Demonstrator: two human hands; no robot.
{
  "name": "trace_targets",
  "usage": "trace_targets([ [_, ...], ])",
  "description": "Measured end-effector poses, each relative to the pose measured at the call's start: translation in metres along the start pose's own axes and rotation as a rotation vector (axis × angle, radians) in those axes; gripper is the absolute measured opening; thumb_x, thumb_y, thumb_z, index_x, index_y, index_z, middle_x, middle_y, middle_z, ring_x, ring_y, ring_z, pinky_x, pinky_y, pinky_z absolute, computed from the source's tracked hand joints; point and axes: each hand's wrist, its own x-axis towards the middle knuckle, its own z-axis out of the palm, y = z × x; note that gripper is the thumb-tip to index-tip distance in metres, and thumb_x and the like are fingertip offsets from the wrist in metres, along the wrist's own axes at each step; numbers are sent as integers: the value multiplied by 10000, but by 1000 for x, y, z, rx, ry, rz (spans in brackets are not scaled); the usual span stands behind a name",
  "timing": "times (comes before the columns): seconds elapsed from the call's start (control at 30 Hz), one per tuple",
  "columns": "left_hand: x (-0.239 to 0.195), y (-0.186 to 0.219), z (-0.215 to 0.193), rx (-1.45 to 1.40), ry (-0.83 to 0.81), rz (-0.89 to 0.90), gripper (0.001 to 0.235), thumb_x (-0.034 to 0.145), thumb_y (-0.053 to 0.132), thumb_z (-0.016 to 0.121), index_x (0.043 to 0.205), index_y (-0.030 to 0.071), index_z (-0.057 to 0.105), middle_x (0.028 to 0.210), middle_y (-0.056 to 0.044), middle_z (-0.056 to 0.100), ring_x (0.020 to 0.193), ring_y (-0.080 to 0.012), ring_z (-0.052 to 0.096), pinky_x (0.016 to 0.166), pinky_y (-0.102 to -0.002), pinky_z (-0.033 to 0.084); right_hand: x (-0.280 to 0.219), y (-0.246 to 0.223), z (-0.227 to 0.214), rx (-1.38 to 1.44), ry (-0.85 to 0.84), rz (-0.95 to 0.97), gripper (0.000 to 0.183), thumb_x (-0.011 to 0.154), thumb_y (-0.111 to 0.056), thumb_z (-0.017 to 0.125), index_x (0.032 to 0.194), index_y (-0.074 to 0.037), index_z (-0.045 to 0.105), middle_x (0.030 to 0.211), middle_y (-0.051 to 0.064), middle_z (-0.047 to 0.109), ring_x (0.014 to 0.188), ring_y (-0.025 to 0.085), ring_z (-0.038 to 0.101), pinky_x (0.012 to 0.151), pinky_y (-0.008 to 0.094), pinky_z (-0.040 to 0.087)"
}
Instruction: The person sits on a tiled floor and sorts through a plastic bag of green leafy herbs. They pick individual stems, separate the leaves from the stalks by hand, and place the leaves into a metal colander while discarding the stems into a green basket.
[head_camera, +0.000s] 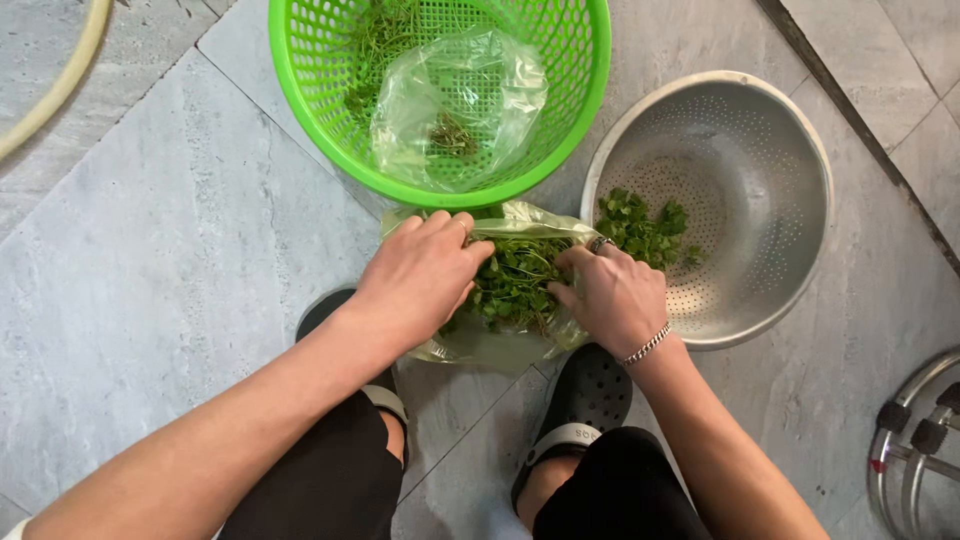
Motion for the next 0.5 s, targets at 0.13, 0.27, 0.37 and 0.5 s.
trace_targets([
  [0.13,-1,2,1,11,22,-8,455,990,315,969,1401,170,841,1163,-50,700,1075,-287,713,883,-439,559,2,-1,1,38,44,-40,356,1174,-593,715,1451,-433,873,1165,74,837,1079,447,924,912,552,716],
  [0.27,-2,3,-5,-7,33,-24,358,1045,310,926,1350,149,831,1154,-49,679,1072,-287,707,880,-429,553,4,1,9,38,114,-70,296,1162,-612,723,1339,-455,902,1104,60,819,1032,434,916,883,551,721],
  [0.37,-2,3,-13,-60,22,-35,290,1087,305,896,1317,138,837,1151,-69,691,1078,-311,724,896,-445,569,0,7,12,66,195,-102,262,1147,-598,759,1290,-441,913,1007,26,766,931,393,888,825,519,701],
  [0.5,0,1,-32,-170,5,-50,250,1132,295,853,1328,140,840,1156,-93,718,1092,-345,765,920,-481,605,-16,10,-4,216,431,-218,130,1041,-503,926,1113,-395,936,767,-6,583,711,326,752,750,479,655],
])
